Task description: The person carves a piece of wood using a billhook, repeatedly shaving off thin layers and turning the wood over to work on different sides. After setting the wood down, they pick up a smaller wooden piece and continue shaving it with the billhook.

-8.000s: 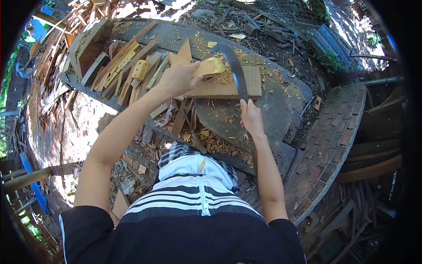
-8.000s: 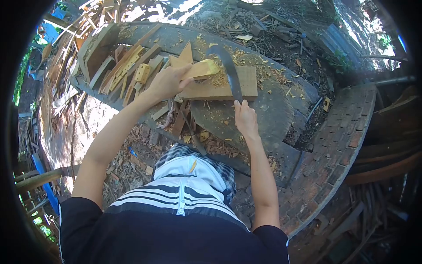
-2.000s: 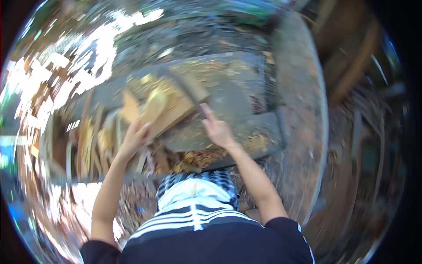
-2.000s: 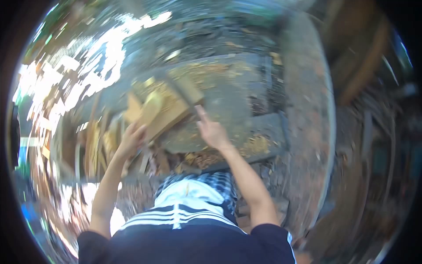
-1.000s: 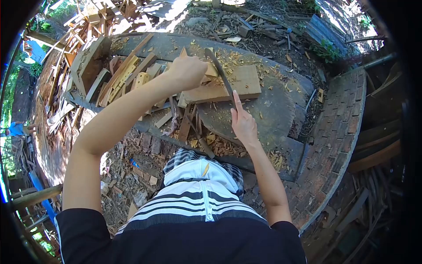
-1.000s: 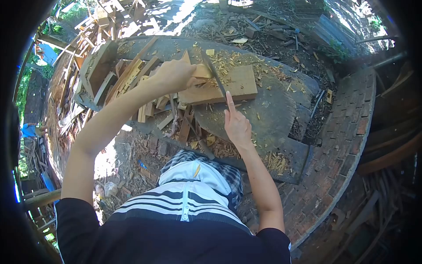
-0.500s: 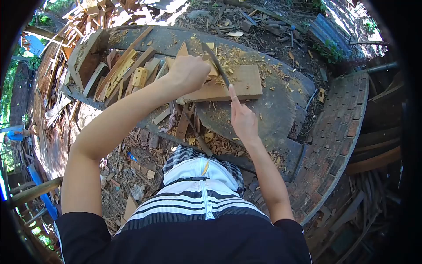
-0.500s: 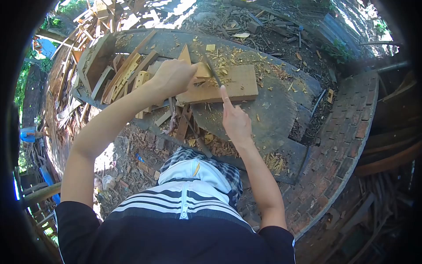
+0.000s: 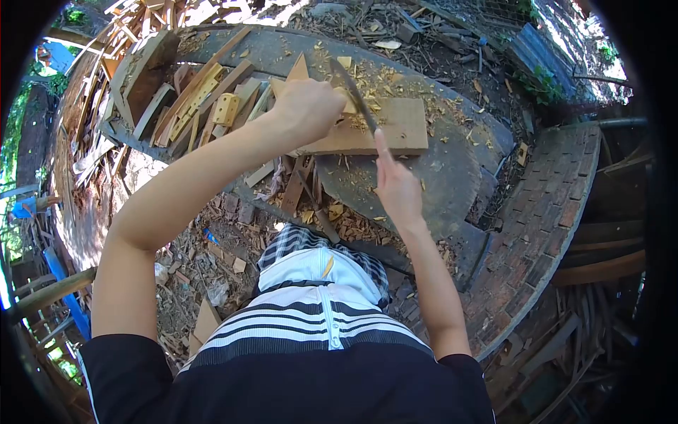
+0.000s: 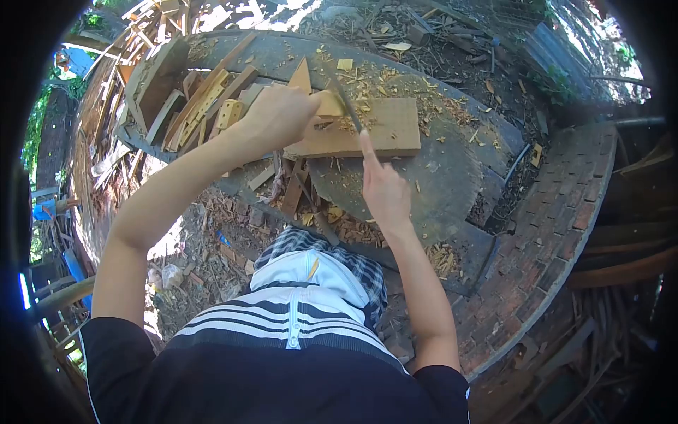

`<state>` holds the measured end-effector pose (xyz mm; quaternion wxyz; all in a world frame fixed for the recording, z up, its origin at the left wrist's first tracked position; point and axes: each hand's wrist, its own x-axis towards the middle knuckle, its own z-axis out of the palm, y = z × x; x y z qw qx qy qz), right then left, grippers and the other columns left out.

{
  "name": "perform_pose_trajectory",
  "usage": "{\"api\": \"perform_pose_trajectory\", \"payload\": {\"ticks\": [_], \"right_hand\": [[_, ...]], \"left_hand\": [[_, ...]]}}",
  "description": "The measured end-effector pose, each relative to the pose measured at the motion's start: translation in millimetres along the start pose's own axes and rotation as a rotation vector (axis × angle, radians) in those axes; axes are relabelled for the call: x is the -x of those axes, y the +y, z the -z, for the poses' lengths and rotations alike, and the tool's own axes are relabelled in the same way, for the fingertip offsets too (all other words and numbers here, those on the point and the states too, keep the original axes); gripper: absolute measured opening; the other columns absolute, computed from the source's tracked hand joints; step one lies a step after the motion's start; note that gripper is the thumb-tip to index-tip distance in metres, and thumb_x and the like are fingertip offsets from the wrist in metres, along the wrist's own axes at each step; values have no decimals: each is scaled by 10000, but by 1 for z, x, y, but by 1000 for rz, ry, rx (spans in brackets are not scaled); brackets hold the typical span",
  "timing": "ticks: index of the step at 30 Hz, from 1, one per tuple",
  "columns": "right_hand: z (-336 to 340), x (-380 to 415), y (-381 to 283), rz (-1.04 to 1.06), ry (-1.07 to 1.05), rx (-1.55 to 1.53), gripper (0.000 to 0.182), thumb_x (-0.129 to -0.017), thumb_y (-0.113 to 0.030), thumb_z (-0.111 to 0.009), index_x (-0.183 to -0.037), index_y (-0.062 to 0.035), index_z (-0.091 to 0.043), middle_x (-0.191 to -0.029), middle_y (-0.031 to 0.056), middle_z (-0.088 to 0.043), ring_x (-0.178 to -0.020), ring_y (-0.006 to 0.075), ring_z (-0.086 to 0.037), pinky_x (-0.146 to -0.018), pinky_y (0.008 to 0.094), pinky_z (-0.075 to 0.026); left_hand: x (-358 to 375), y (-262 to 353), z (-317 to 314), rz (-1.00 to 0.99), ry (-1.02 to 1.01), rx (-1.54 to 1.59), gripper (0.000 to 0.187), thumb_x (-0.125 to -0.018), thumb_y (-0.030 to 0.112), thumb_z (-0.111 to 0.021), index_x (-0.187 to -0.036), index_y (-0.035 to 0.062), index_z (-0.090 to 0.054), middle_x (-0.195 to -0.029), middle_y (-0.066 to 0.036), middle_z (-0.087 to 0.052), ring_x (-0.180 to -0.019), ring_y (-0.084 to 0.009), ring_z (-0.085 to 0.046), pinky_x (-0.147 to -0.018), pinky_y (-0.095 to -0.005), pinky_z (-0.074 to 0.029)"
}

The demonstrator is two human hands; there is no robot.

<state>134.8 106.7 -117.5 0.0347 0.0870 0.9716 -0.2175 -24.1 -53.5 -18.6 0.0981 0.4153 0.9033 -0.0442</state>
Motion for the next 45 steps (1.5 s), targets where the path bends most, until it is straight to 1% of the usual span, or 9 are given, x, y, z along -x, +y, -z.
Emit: {"api": "perform_pose_trajectory", "payload": {"ticks": [7, 12, 16, 21, 27, 30, 38, 41, 45], "right_hand": [[32, -9, -9, 74, 127, -277, 574, -957, -136, -509, -1472, -304, -319, -731, 169, -623, -625, 345, -622, -577, 443, -503], [55, -11, -31, 308, 673, -436, 585, -945, -50, -511, -1462, -278, -357, -867, 141, -651, -627, 334, -618, -580, 424, -504], [1, -3, -2, -7, 18, -50, 579, -969, -170, -480, -1487, -325, -272, -724, 161, -635, -654, 340, -638, -568, 457, -503], [38, -12, -4, 21, 20, -167, 579, -968, -177, -477, -1484, -333, -265, -716, 166, -634, -682, 359, -643, -609, 456, -521], [71, -9, -32, 323, 761, -394, 571, -962, -142, -498, -1474, -305, -304, -780, 144, -659, -665, 371, -641, -583, 437, -519], [7, 3, -3, 31, 78, -46, 560, -967, -189, -492, -1477, -310, -296, -723, 154, -646, -618, 374, -636, -561, 461, -513], [45, -5, -14, 75, 145, -285, 547, -968, -174, -500, -1470, -293, -318, -754, 175, -644, -633, 375, -624, -569, 439, -502], [72, -10, -36, 347, 674, -437, 596, -948, -97, -527, -1467, -315, -329, -877, 151, -653, -624, 349, -628, -579, 428, -494], [4, -4, -6, 49, 116, -84, 595, -955, -176, -516, -1480, -328, -281, -684, 155, -622, -607, 343, -639, -556, 450, -514]], "left_hand": [[0, -4, -1, -59, 13, -3, 225, -826, 221, -657, -877, 4, -624, -733, -173, -658, -707, -347, -665, -617, -441, -532], [1, -1, 0, -2, 1, -21, 245, -841, 252, -650, -881, 11, -633, -725, -166, -657, -700, -341, -666, -608, -432, -531], [2, -1, -1, -34, -3, -42, 231, -845, 243, -643, -890, 16, -632, -724, -169, -656, -702, -341, -665, -606, -433, -531], [1, -7, -8, -40, 39, -25, 227, -846, 242, -639, -910, 25, -626, -718, -165, -654, -708, -344, -663, -604, -437, -529], [6, -6, -15, -16, 39, -53, 230, -849, 243, -636, -928, 29, -609, -707, -157, -648, -700, -346, -658, -610, -436, -531], [2, -5, -10, -34, 11, -51, 228, -844, 249, -642, -890, 27, -623, -707, -154, -650, -705, -345, -658, -611, -429, -529], [2, -6, -4, -22, 1, -37, 222, -831, 244, -649, -868, 26, -632, -719, -159, -655, -722, -335, -665, -623, -430, -532], [5, -3, -9, -17, 15, -26, 217, -826, 240, -653, -853, 25, -639, -724, -160, -657, -721, -332, -668, -619, -427, -533], [2, -3, -2, -45, -7, -55, 207, -822, 236, -656, -835, 29, -649, -725, -158, -660, -718, -332, -670, -617, -424, -534]]}}
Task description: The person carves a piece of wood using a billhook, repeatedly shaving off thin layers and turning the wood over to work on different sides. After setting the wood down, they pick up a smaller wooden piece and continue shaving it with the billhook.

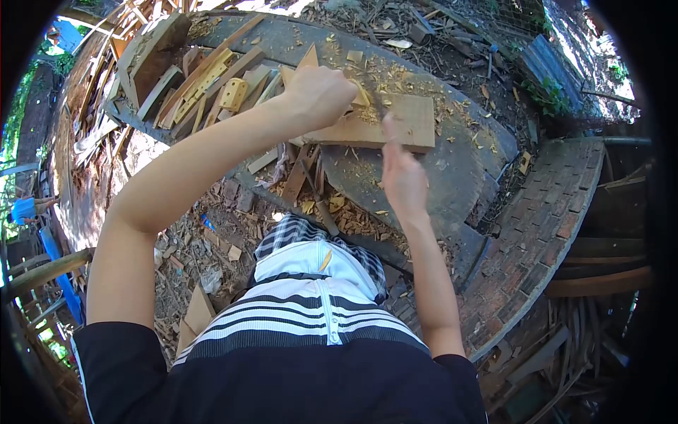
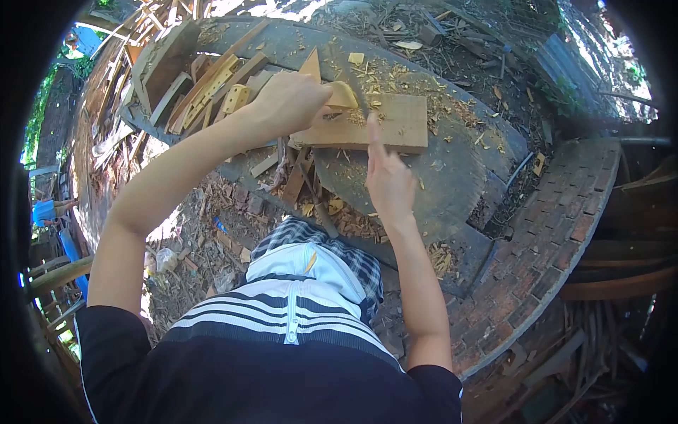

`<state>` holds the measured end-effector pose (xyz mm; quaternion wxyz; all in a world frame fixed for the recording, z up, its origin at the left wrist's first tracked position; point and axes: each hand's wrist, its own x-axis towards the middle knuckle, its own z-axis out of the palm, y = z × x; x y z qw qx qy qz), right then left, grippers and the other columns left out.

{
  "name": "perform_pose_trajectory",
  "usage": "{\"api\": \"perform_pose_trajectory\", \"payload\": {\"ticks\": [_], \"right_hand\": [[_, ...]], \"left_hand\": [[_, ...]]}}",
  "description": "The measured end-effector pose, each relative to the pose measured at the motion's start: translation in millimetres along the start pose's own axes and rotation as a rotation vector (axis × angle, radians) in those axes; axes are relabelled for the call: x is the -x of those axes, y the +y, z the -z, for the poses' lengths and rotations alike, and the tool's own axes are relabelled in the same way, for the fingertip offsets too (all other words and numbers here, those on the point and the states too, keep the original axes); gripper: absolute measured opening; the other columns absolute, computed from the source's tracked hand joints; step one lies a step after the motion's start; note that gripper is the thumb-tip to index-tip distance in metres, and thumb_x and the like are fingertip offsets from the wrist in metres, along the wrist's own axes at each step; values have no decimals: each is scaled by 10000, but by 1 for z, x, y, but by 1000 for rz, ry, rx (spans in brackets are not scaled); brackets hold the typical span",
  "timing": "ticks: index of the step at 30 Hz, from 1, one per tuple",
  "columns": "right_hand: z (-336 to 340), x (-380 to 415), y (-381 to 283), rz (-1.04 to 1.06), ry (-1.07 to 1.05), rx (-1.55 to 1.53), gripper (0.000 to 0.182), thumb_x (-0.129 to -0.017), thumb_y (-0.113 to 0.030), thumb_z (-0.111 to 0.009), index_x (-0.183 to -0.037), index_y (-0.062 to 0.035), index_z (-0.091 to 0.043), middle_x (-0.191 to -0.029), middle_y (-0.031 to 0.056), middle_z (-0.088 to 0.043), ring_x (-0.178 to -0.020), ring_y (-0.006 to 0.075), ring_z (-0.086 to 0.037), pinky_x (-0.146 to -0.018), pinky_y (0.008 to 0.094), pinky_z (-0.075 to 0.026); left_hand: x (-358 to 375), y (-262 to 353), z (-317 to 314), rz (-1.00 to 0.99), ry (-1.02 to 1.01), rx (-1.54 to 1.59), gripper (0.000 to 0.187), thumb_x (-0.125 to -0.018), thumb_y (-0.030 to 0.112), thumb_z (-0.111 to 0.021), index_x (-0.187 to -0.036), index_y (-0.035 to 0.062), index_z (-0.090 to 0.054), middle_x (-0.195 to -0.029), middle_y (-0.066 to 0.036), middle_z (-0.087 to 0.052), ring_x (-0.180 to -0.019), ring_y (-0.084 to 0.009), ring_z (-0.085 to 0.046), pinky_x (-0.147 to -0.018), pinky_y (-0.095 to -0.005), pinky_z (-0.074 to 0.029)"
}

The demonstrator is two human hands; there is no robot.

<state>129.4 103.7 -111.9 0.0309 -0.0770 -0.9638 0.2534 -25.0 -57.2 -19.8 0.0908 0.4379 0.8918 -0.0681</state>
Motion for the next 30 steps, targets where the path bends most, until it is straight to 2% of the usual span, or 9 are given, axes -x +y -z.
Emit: {"api": "perform_pose_trajectory", "payload": {"ticks": [11, 13, 17, 20, 22, 25, 27, 29, 30], "right_hand": [[-3, -6, 20, -13, -74, -213, 526, -1006, -246, -390, -1485, -380, -221, -787, 260, -645, -661, 409, -642, -608, 519, -497], [9, -11, 17, -355, -419, -648, 512, -1005, -236, -385, -1480, -373, -250, -884, 280, -647, -713, 416, -652, -628, 472, -515], [20, -13, 19, -426, -441, -850, 492, -1009, -225, -370, -1474, -359, -284, -840, 239, -647, -664, 382, -642, -601, 412, -506], [28, -14, 5, -149, -114, -345, 509, -1006, -200, -405, -1480, -342, -284, -885, 211, -658, -665, 340, -646, -576, 375, -494], [58, -10, -21, 49, 227, -321, 540, -1013, -187, -429, -1504, -314, -244, -801, 144, -661, -524, 142, -550, -471, 326, -444], [74, -17, -37, 309, 623, -212, 559, -999, -164, -454, -1509, -252, -240, -792, 167, -679, -541, 172, -599, -479, 343, -459], [43, -13, -24, 327, 657, -142, 567, -989, -161, -456, -1508, -190, -231, -967, 202, -689, -575, 253, -641, -504, 377, -478], [3, -1, -5, -5, -68, 129, 579, -978, -178, -466, -1504, -243, -234, -985, 223, -675, -607, 340, -647, -535, 419, -498], [0, 3, -3, -5, -63, 129, 579, -978, -178, -466, -1504, -243, -234, -985, 223, -675, -607, 340, -647, -535, 419, -498]], "left_hand": [[19, -5, -24, 17, 91, 59, 237, -841, 256, -641, -947, 46, -620, -731, -143, -642, -699, -329, -658, -589, -427, -516], [29, -7, -33, 35, 165, 95, 257, -851, 264, -631, -997, 54, -603, -738, -138, -635, -690, -330, -654, -585, -428, -513], [34, -7, -33, 50, 164, 75, 296, -876, 288, -606, -1061, 59, -576, -752, -135, -631, -680, -333, -650, -578, -428, -512], [15, -10, -23, 32, 89, 46, 274, -875, 289, -609, -1011, 51, -605, -737, -145, -644, -688, -331, -657, -587, -427, -517], [8, -5, -16, 3, 53, 30, 257, -871, 284, -614, -975, 49, -625, -729, -152, -651, -694, -330, -661, -593, -427, -520], [2, 0, 5, -12, 23, 17, 224, -856, 267, -629, -869, 45, -655, -718, -159, -658, -709, -328, -668, -609, -427, -527], [3, 4, 10, 18, 11, 48, 95, -753, 98, -625, -786, 53, -701, -826, -149, -695, -785, -304, -692, -636, -411, -545], [2, 5, 8, 4, 30, 30, 96, -754, 94, -621, -784, 52, -702, -821, -149, -695, -788, -303, -693, -638, -409, -546], [3, 4, 7, -4, 46, 6, 98, -754, 91, -618, -783, 51, -702, -815, -148, -695, -790, -302, -694, -640, -407, -547]]}}
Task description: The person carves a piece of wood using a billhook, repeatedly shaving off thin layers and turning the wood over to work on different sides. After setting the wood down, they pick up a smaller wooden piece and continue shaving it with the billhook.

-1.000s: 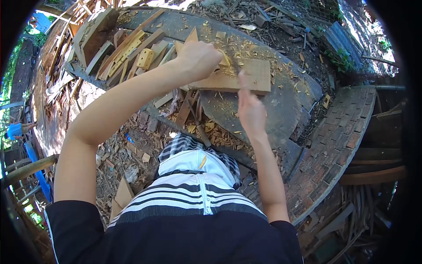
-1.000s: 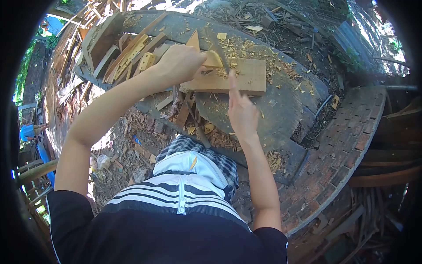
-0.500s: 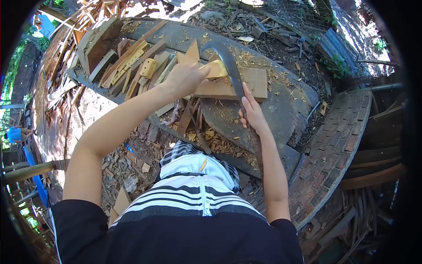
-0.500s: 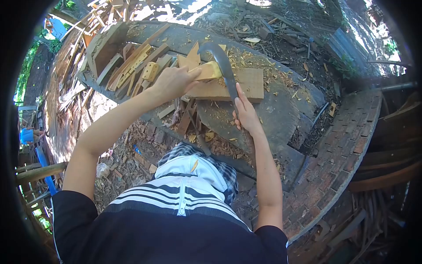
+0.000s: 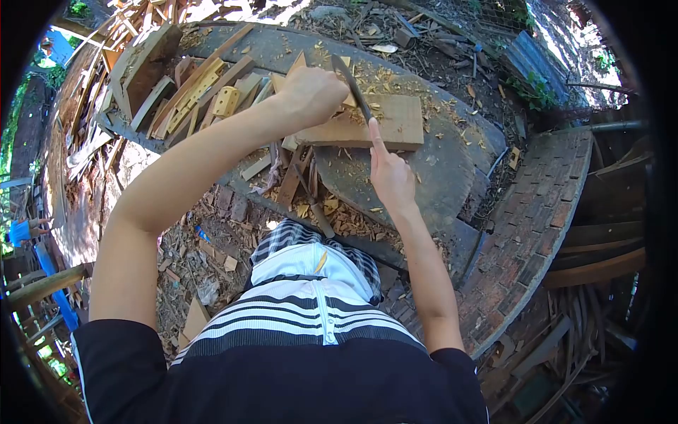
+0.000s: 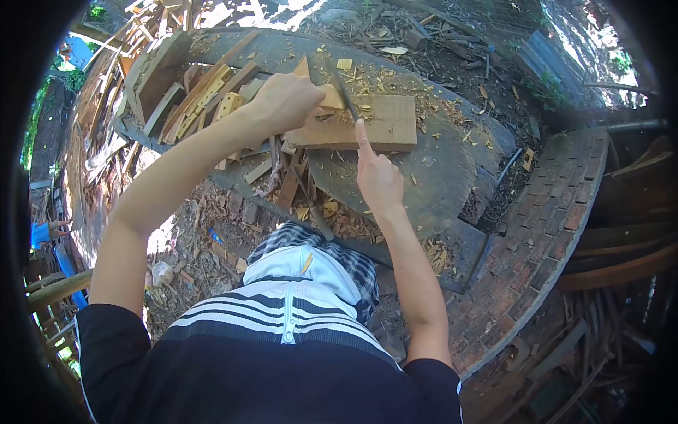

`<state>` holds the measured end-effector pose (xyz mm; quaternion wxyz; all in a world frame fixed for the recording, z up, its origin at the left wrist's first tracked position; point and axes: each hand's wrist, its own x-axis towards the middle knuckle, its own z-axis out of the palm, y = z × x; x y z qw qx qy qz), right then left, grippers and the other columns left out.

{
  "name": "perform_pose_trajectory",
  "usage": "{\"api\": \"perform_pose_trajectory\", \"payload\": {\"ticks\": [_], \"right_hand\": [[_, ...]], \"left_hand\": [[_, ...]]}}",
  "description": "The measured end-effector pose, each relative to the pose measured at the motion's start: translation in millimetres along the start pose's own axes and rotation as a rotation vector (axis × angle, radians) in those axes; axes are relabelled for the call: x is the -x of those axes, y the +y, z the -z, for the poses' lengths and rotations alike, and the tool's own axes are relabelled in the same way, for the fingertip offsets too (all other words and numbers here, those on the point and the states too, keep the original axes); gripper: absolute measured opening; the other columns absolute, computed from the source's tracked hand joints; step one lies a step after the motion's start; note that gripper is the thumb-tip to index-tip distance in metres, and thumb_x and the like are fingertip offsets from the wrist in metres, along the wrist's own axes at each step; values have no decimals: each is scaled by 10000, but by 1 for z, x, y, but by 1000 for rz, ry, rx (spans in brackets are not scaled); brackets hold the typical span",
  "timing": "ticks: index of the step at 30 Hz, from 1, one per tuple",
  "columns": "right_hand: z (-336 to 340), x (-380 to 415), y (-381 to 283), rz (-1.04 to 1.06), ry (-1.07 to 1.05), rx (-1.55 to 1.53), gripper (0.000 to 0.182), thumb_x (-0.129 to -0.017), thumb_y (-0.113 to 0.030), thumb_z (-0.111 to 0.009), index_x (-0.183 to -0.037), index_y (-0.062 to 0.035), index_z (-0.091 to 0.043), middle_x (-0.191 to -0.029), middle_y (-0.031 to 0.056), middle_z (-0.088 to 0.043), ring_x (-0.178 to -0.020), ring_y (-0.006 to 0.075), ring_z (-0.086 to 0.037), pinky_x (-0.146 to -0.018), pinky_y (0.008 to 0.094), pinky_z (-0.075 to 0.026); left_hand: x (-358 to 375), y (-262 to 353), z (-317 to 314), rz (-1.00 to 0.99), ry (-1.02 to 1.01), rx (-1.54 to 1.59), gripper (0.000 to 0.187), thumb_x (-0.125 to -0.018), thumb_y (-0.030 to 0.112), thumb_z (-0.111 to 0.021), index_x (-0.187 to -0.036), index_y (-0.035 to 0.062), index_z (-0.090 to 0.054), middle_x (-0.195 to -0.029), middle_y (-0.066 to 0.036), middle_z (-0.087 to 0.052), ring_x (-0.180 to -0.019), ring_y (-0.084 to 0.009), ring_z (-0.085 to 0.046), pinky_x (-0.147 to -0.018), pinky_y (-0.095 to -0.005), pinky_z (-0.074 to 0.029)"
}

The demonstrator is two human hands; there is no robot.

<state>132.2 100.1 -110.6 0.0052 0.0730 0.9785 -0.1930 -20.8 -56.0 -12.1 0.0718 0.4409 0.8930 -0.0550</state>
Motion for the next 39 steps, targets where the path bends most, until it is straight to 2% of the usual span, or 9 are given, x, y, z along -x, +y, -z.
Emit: {"api": "perform_pose_trajectory", "payload": {"ticks": [5, 9, 13, 15, 21, 26, 36, 38, 39], "right_hand": [[-17, -16, 31, 109, 92, -401, 548, -997, -225, -434, -1489, -368, -238, -685, 218, -621, -559, 366, -615, -577, 406, -513], [57, -14, -10, -83, 3, -370, 553, -1000, -209, -448, -1497, -338, -242, -888, 215, -660, -560, 304, -610, -566, 350, -489], [58, -16, -22, 227, 618, -422, 585, -964, -164, -498, -1486, -302, -275, -886, 202, -679, -672, 374, -651, -572, 421, -519], [17, -6, -6, 105, 293, -159, 627, -963, -149, -513, -1507, -280, -231, -629, 163, -617, -480, 308, -571, -507, 415, -471], [-10, -7, 15, -4, -1, -101, 608, -981, -218, -459, -1505, -334, -174, -637, 207, -609, -561, 393, -609, -538, 494, -485], [-10, -12, 31, -155, -190, -600, 541, -1003, -242, -424, -1499, -317, -221, -741, 231, -647, -666, 393, -648, -614, 467, -505], [33, -15, -16, 140, 488, -366, 565, -981, -212, -480, -1489, -313, -255, -807, 232, -668, -745, 413, -650, -600, 482, -509], [4, -9, -5, -90, -130, -11, 580, -976, -222, -490, -1491, -320, -244, -809, 232, -665, -745, 418, -648, -591, 489, -502], [-1, -9, -3, -92, -124, -14, 580, -976, -222, -490, -1491, -320, -244, -809, 232, -665, -745, 418, -648, -591, 489, -502]], "left_hand": [[4, -5, -17, -11, 32, 6, 135, -787, 159, -627, -813, 35, -675, -758, -151, -674, -735, -316, -677, -620, -417, -537], [6, -11, -27, 0, 46, 16, 212, -820, 245, -642, -846, 34, -647, -706, -152, -653, -671, -325, -659, -592, -432, -525], [5, -12, -23, -15, 35, 13, 207, -824, 248, -643, -839, 42, -643, -701, -147, -651, -678, -319, -661, -588, -431, -526], [2, -11, -26, -6, 31, 3, 213, -828, 256, -645, -838, 43, -637, -687, -141, -645, -681, -322, -661, -580, -428, -526], [14, -12, -27, 12, 45, 33, 244, -870, 293, -607, -967, 69, -610, -727, -142, -636, -692, -330, -656, -583, -437, -516], [33, -22, -41, 37, 98, 106, 261, -891, 319, -584, -1048, 112, -563, -773, -149, -619, -709, -330, -649, -590, -440, -504], [16, -7, -24, 42, 29, 32, 242, -858, 296, -629, -959, 80, -587, -705, -135, -631, -656, -329, -655, -559, -423, -516], [21, -2, -23, 41, 70, 53, 195, -841, 242, -635, -899, 58, -609, -724, -142, -641, -676, -324, -665, -570, -419, -525], [24, -2, -22, 38, 106, 73, 153, -825, 188, -642, -838, 36, -630, -743, -150, -651, -696, -318, -675, -581, -415, -533]]}}
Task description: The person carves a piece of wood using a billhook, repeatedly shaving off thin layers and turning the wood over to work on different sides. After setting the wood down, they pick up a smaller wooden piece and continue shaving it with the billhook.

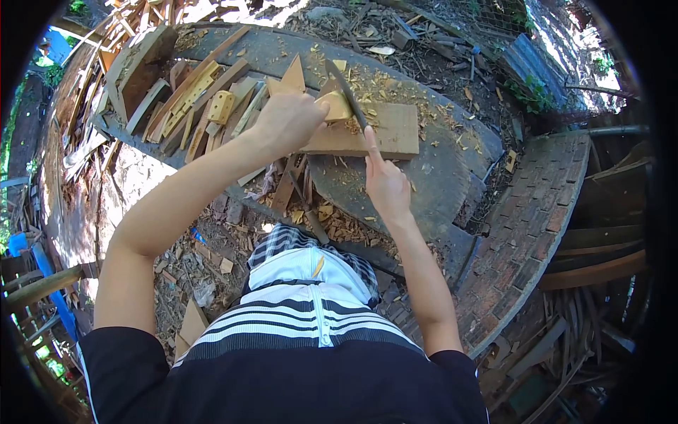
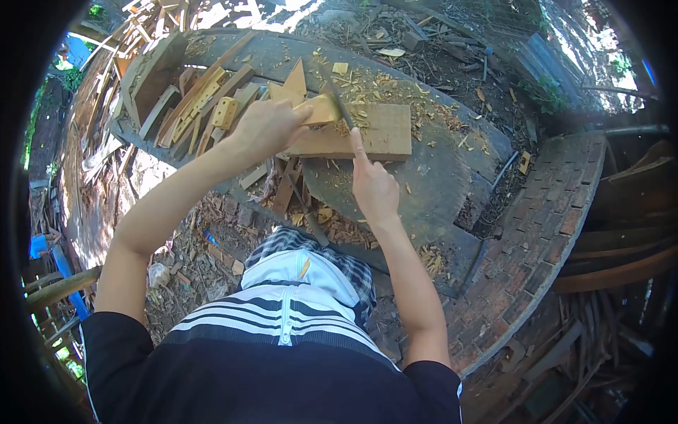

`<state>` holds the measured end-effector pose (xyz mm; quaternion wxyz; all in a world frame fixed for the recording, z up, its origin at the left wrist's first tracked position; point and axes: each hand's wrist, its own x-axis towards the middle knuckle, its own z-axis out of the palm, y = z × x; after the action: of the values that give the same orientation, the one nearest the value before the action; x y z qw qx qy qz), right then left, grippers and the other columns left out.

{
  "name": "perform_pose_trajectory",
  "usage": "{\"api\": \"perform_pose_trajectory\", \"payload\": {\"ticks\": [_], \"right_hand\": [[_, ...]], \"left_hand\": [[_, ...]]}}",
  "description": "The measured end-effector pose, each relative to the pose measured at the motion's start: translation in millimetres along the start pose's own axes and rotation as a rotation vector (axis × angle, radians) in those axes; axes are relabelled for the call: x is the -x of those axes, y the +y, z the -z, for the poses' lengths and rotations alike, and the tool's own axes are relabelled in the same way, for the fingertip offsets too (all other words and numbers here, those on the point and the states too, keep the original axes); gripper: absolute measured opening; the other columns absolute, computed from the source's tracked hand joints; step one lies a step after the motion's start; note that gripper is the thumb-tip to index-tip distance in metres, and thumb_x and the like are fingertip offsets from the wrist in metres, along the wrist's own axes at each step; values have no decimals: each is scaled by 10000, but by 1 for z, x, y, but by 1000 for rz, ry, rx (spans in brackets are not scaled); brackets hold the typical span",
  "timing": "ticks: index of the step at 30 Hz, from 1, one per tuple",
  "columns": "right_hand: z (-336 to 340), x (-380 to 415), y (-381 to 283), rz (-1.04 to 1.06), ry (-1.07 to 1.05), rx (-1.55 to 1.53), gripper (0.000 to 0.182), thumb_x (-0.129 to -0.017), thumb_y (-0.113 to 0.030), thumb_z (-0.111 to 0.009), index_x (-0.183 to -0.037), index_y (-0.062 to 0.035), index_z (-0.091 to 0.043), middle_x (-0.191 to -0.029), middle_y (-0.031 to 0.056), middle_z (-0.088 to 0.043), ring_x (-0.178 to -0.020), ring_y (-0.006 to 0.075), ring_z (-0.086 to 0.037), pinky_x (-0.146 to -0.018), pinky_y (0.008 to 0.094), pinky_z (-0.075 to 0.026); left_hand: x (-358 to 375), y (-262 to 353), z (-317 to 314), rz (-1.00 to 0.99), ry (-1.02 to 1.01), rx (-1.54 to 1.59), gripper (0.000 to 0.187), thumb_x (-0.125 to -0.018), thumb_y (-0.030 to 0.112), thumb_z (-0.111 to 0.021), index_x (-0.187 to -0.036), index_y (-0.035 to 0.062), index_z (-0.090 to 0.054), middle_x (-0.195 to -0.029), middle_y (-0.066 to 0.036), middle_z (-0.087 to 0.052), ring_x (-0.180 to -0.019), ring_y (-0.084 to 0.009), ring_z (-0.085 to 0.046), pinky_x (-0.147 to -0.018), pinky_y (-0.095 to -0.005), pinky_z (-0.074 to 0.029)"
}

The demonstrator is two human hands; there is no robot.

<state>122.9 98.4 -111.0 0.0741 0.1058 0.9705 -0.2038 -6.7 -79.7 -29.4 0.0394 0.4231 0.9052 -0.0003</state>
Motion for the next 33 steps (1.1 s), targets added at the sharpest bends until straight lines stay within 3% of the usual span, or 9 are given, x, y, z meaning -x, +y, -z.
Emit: {"api": "perform_pose_trajectory", "payload": {"ticks": [6, 8, 11, 12, 14, 17, 24, 26, 33], "right_hand": [[10, -6, 13, 97, 106, -272, 587, -966, -201, -503, -1486, -323, -259, -756, 201, -657, -680, 418, -637, -581, 456, -510], [35, 2, 0, 209, 370, -305, 599, -958, -219, -506, -1489, -316, -249, -664, 163, -616, -591, 345, -639, -530, 475, -500], [54, 6, -15, 290, 594, -287, 596, -960, -203, -498, -1490, -320, -252, -681, 165, -622, -581, 349, -639, -499, 476, -491], [45, 6, -13, 296, 591, -289, 596, -960, -203, -498, -1490, -320, -252, -681, 165, -622, -581, 349, -639, -499, 476, -491], [15, 8, -1, 137, 288, -73, 615, -952, -181, -531, -1478, -360, -267, -695, 163, -643, -645, 378, -646, -571, 461, -528], [-6, 4, 10, 48, 107, 128, 619, -957, -217, -521, -1485, -368, -235, -645, 146, -616, -618, 366, -640, -530, 461, -519], [-15, 2, 28, 47, 68, -269, 594, -975, -290, -461, -1493, -374, -182, -722, 212, -646, -663, 431, -637, -598, 523, -516], [-4, 6, 26, -52, 14, -299, 569, -986, -250, -469, -1479, -394, -225, -911, 255, -664, -846, 459, -632, -740, 515, -500], [-20, 9, 50, -35, 149, -503, 562, -981, -284, -450, -1472, -424, -215, -837, 239, -659, -815, 450, -630, -676, 521, -482]], "left_hand": [[11, -5, -12, 10, 19, -18, 238, -901, 304, -586, -1003, 90, -568, -737, -141, -617, -653, -325, -648, -558, -427, -511], [8, -5, -11, 10, 0, -19, 242, -905, 308, -580, -1012, 91, -567, -736, -140, -617, -655, -325, -649, -558, -428, -511], [4, -5, -11, 15, -33, -21, 255, -910, 314, -571, -1037, 92, -562, -736, -140, -617, -656, -325, -649, -558, -430, -510], [3, -6, -10, 10, -45, -31, 264, -911, 316, -567, -1052, 94, -557, -737, -140, -617, -657, -326, -649, -558, -433, -510], [1, -7, -9, 16, -59, -32, 267, -911, 316, -566, -1067, 100, -561, -737, -140, -616, -665, -327, -650, -560, -436, -509], [4, -13, -9, 24, -55, -18, 273, -910, 315, -565, -1095, 115, -571, -741, -141, -614, -675, -328, -647, -569, -440, -507], [46, -17, -53, 106, 207, 235, 306, -893, 296, -604, -1170, 168, -623, -825, -119, -623, -678, -322, -644, -583, -407, -510], [58, -29, -78, 100, 247, 307, 371, -889, 302, -613, -1245, 200, -585, -823, -107, -616, -682, -314, -639, -588, -403, -504], [70, -21, -103, 168, 313, 482, 449, -863, 229, -654, -1302, 181, -576, -758, -128, -543, -668, -308, -576, -624, -384, -470]]}}
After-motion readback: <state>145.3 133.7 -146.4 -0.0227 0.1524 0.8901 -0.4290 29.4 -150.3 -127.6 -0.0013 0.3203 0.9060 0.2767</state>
